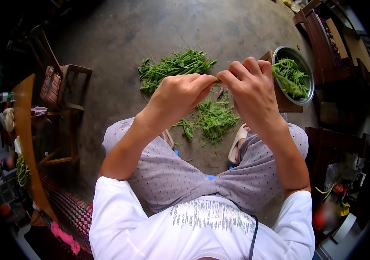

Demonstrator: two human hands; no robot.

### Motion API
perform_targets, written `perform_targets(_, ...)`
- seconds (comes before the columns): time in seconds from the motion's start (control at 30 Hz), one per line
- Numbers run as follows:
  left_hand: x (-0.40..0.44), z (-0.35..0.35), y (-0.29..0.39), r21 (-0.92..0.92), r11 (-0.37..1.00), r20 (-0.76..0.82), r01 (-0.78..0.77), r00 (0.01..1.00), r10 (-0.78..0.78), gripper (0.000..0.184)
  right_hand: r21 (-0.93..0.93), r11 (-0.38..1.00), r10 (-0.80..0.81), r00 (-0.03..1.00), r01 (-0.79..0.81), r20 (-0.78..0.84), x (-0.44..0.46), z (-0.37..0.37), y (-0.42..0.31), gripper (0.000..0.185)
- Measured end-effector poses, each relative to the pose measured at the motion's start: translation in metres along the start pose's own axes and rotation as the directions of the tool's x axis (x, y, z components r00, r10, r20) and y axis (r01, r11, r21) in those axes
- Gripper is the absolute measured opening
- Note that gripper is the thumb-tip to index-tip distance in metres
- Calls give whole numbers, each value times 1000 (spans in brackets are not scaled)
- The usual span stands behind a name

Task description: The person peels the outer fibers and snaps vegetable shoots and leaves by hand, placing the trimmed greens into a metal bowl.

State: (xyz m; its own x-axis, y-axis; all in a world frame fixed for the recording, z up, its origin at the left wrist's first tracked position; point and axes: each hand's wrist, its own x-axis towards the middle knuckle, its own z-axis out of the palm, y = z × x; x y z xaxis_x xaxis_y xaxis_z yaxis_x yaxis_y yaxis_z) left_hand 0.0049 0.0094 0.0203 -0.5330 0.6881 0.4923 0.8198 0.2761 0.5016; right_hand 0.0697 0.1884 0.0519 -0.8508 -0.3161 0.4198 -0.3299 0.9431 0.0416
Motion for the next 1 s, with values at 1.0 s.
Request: perform_targets(1.0,-7,9,8,39,999,-145,27,989,-21,17,175,984,-53,992,32,116,0,-8,5,9)
